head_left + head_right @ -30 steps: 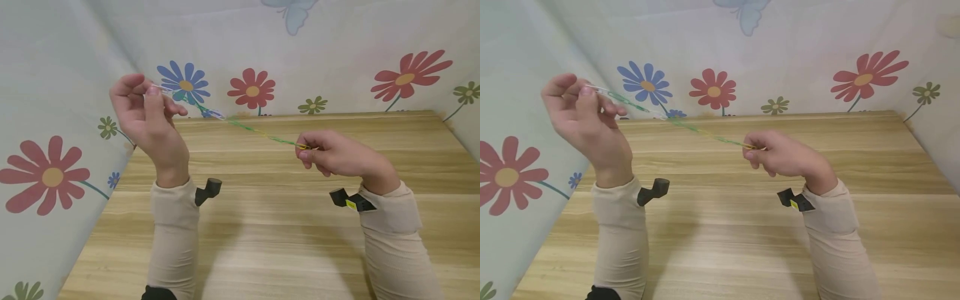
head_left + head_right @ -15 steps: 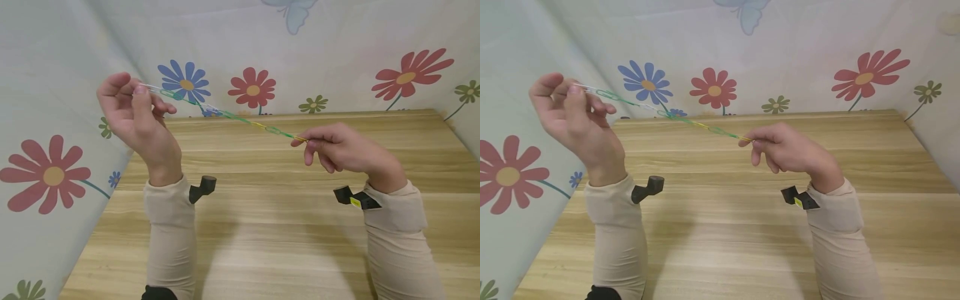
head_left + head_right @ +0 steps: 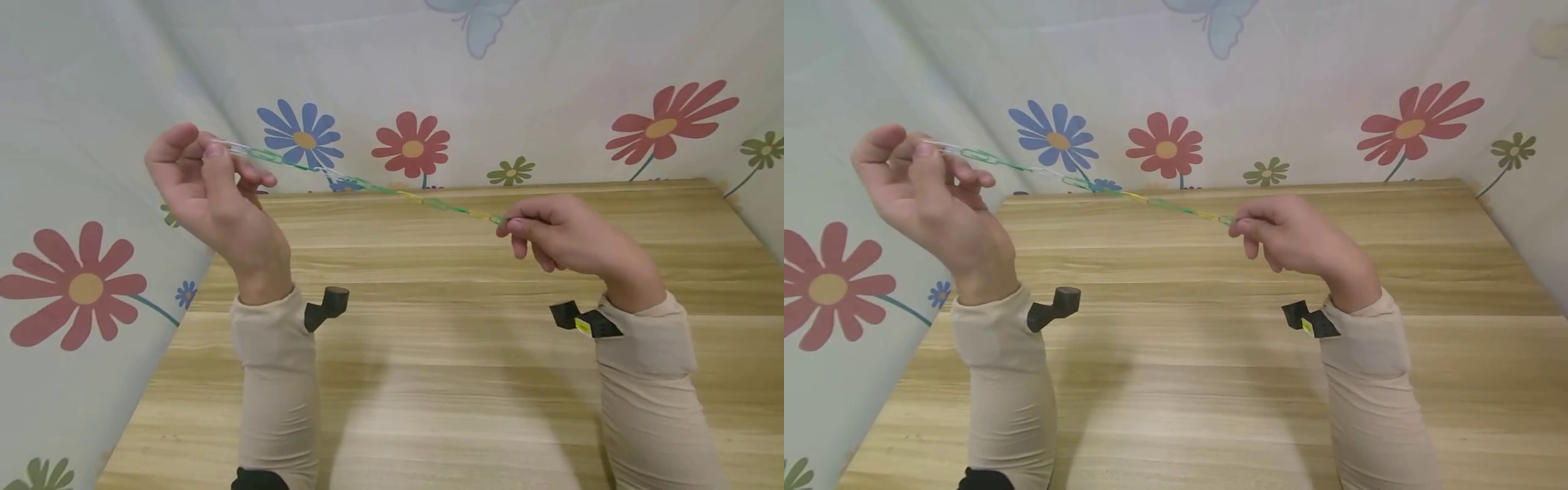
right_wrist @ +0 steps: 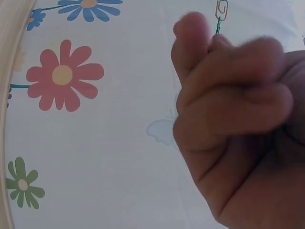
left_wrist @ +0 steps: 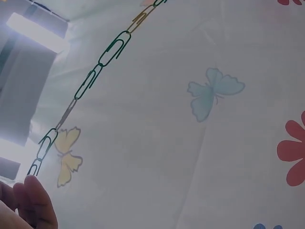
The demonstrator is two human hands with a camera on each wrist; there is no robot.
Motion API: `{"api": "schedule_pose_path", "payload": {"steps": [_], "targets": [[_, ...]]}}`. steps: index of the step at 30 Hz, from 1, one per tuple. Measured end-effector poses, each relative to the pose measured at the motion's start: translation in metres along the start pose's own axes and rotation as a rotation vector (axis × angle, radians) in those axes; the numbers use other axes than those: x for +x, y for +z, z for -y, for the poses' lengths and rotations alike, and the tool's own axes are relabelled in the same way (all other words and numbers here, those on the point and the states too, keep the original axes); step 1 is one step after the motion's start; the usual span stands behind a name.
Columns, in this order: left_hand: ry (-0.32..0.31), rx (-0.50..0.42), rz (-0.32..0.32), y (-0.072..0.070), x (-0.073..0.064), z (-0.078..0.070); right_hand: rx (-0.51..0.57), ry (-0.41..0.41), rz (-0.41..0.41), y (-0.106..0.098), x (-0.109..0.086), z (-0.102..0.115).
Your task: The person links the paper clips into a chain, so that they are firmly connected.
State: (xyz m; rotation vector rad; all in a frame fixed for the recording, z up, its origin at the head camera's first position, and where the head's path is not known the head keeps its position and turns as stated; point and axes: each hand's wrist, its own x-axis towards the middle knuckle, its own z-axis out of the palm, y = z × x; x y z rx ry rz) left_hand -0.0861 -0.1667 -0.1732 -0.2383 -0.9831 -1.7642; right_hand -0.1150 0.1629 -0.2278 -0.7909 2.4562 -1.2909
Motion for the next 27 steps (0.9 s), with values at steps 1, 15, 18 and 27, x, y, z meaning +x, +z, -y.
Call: {"api": "schedule_pose_path", "payload": {"steps": [1,15,18,27], "targets": [[-0.009,-0.005,-0.010,0.000,0.001,0.000,0.017,-0.017,-0.002,-0.001,-0.001,0.000],[-0.166,-0.145,-0.132,-0.008,0.014,0.005,0.266,-0.144,-0.258,-0.008,-0.005,-0.002],[-0.198,-0.139,-0.153,-0.008,0.015,0.007,0.369,-0.200,-0.248,-0.010,-0.006,-0.005],[-0.229,-0.140,-0.183,-0.010,0.018,0.010,0.527,-0.262,-0.255,-0.013,-0.006,-0.007]]}}
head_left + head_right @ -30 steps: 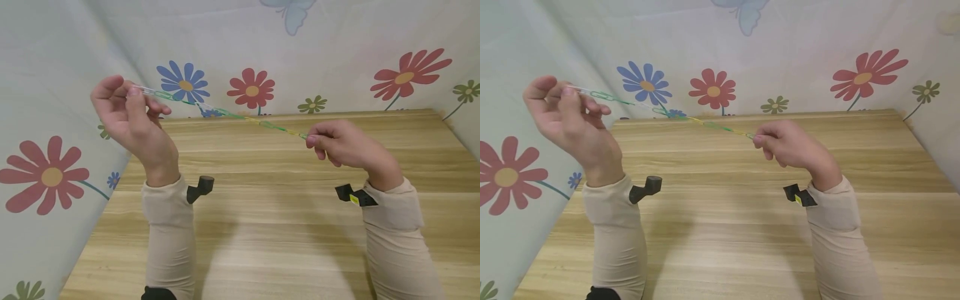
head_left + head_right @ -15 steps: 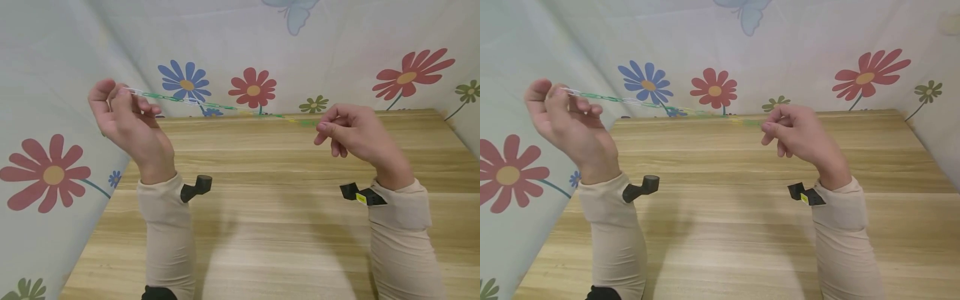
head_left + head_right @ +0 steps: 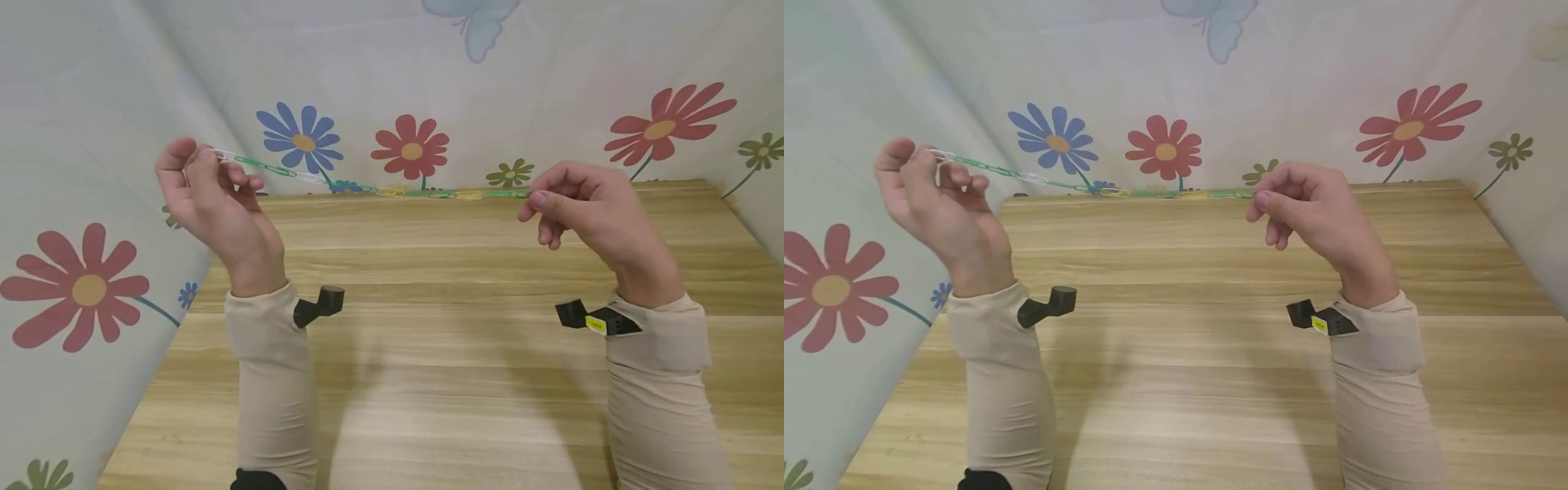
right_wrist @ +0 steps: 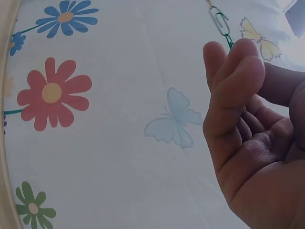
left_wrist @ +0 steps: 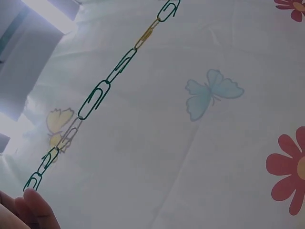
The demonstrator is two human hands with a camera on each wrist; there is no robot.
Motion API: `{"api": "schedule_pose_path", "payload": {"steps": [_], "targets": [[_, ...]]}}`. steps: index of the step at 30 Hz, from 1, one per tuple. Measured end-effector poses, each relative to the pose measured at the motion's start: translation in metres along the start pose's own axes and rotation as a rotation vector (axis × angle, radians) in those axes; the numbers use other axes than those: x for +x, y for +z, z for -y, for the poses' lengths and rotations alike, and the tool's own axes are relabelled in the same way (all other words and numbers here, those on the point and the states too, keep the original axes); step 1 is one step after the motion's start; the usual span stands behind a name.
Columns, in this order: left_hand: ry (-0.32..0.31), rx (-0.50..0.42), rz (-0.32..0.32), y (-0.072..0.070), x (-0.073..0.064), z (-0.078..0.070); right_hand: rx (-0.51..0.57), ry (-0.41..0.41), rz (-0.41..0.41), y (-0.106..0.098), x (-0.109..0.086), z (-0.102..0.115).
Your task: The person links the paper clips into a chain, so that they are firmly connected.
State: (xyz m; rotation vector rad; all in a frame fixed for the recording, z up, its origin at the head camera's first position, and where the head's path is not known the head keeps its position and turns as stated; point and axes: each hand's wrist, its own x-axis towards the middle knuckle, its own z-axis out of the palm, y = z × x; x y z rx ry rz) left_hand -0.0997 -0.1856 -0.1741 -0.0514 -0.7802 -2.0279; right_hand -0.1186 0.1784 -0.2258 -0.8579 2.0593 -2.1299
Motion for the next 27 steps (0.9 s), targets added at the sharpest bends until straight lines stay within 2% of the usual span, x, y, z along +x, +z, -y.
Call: {"api": "schedule_pose_path", "payload": {"steps": [4,8,15,18,21,27], "targets": [[-0.019,0.017,0.031,-0.002,0.000,0.003,0.103,-0.007,-0.007,0.000,0.000,-0.001],[-0.056,0.044,0.096,-0.002,-0.004,0.007,0.165,-0.012,0.021,0.002,0.001,-0.003],[-0.112,0.143,0.265,-0.001,-0.015,0.015,0.166,-0.002,0.007,0.008,0.001,-0.004],[-0.102,0.182,0.354,-0.001,-0.019,0.020,0.173,-0.012,-0.022,0.011,0.002,-0.005],[-0.089,0.205,0.415,-0.002,-0.022,0.024,0.201,-0.040,-0.040,0.013,0.004,-0.006],[-0.098,0.230,0.452,0.000,-0.026,0.028,0.281,-0.075,-0.040,0.015,0.006,-0.007]]}}
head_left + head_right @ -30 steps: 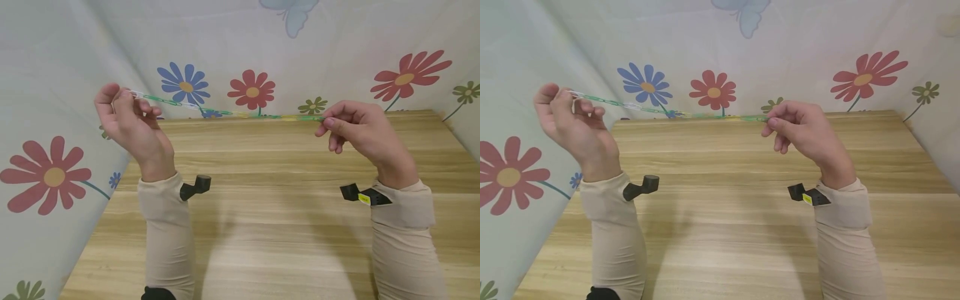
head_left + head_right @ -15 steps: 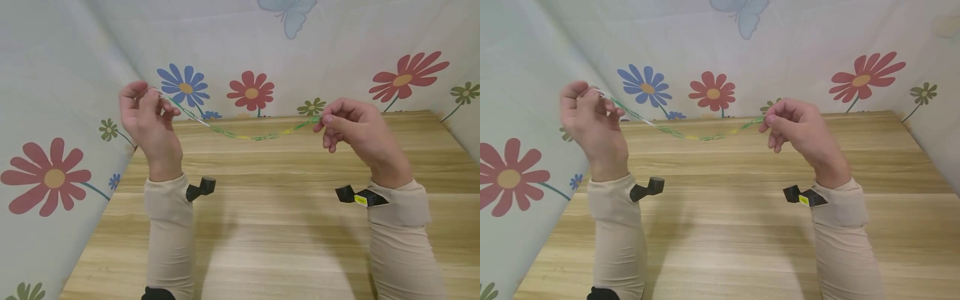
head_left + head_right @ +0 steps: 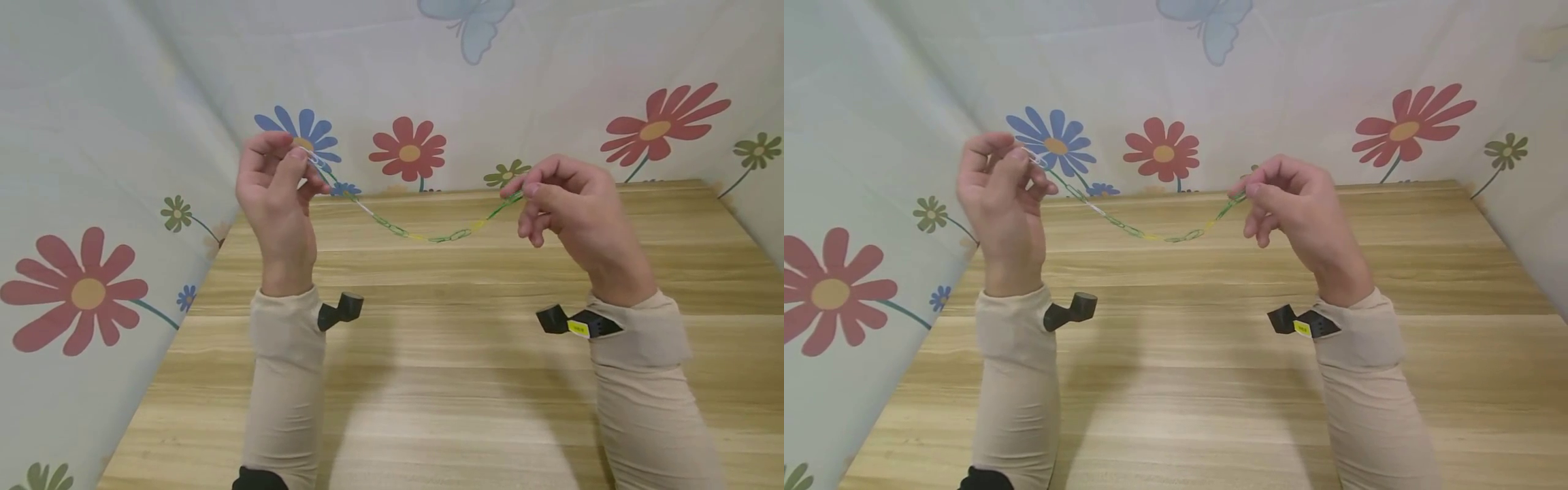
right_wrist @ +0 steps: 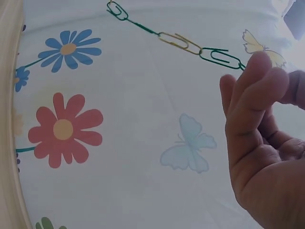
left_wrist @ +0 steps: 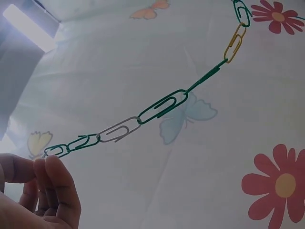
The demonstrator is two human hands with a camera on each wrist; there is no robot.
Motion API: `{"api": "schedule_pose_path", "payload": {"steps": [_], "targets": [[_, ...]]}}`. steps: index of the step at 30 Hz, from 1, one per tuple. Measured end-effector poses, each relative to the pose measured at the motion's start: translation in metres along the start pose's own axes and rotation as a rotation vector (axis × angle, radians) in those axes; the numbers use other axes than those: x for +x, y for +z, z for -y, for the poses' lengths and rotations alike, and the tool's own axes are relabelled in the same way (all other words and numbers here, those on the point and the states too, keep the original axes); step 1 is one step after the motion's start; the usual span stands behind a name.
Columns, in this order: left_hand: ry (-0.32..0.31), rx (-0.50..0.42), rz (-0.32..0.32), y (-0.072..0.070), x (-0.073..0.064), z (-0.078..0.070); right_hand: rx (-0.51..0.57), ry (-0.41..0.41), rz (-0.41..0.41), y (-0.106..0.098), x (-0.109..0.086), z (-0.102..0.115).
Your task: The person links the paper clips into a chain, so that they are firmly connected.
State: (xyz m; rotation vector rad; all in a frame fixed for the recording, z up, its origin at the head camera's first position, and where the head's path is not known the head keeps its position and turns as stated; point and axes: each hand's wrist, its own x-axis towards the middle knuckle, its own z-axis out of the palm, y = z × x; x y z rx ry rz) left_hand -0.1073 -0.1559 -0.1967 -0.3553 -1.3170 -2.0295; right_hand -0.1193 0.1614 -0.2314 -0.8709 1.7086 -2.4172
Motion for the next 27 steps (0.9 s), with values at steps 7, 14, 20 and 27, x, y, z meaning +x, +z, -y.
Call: {"api": "schedule_pose_path", "payload": {"steps": [7,14,20,27], "targets": [[0.031,-0.049,-0.144,-0.004,0.004,-0.010,-0.456,0.178,-0.006,0.010,0.003,0.002],[0.078,-0.110,-0.205,-0.006,0.006,-0.011,-0.907,0.468,0.271,0.010,0.000,0.000],[0.084,-0.094,-0.196,-0.006,0.006,-0.009,-0.968,0.507,0.394,0.018,0.000,-0.011],[0.071,-0.068,-0.229,-0.011,0.009,-0.016,-1.010,0.477,0.423,0.029,0.006,-0.019]]}}
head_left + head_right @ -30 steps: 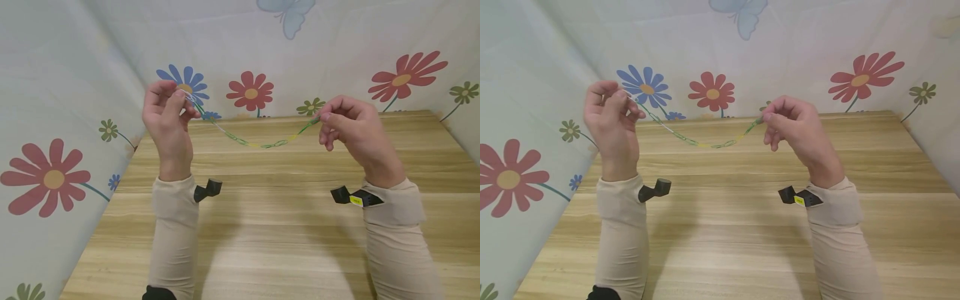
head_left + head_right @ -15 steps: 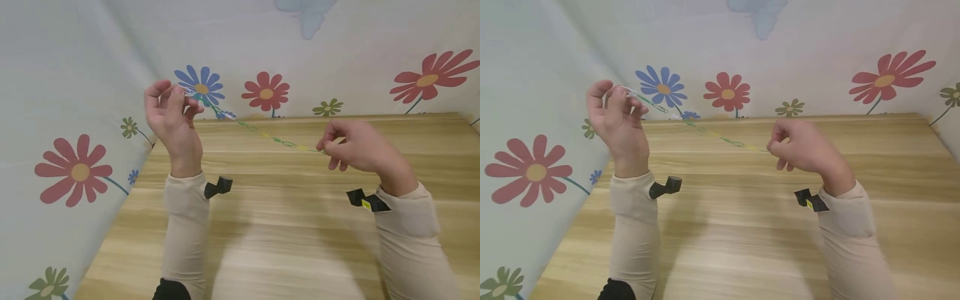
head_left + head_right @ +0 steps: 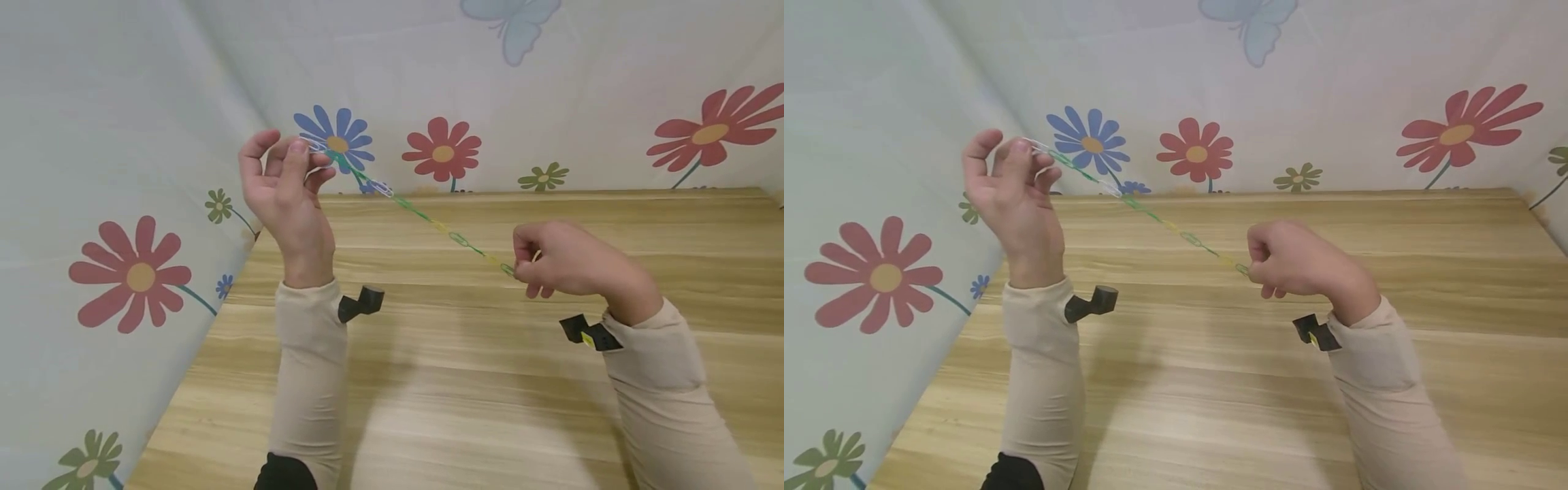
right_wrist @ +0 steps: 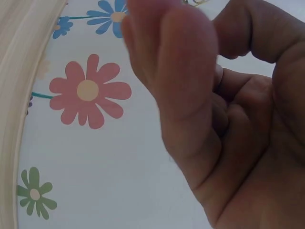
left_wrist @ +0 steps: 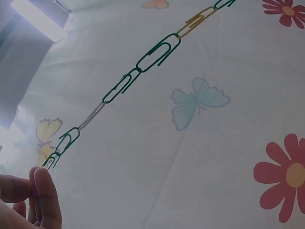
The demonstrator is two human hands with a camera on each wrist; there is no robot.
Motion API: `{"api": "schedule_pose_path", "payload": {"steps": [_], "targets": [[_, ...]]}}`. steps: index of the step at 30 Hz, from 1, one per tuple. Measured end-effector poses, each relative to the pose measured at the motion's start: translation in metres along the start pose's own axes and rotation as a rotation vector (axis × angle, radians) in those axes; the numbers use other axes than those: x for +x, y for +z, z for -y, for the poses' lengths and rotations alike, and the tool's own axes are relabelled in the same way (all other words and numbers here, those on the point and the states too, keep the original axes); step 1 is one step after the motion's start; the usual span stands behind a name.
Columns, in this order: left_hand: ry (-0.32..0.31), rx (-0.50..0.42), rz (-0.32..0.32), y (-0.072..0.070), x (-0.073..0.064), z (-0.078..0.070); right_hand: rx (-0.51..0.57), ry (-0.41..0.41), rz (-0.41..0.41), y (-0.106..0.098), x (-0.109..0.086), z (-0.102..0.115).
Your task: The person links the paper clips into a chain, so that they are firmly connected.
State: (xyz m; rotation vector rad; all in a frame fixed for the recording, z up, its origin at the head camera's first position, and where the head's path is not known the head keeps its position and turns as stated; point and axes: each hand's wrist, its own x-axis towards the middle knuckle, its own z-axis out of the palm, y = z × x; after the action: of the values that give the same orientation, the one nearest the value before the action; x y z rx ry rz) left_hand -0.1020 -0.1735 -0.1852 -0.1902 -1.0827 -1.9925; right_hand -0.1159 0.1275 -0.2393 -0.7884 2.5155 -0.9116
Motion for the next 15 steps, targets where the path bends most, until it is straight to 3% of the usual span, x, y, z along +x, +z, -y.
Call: {"api": "schedule_pose_path", "payload": {"steps": [5,15], "targets": [[-0.011,-0.013,-0.029,0.003,-0.001,0.002,-0.013,-0.001,-0.016,0.007,0.002,0.002],[0.035,-0.061,-0.221,-0.008,0.012,-0.008,0.262,-0.152,0.054,0.016,0.004,0.011]]}}
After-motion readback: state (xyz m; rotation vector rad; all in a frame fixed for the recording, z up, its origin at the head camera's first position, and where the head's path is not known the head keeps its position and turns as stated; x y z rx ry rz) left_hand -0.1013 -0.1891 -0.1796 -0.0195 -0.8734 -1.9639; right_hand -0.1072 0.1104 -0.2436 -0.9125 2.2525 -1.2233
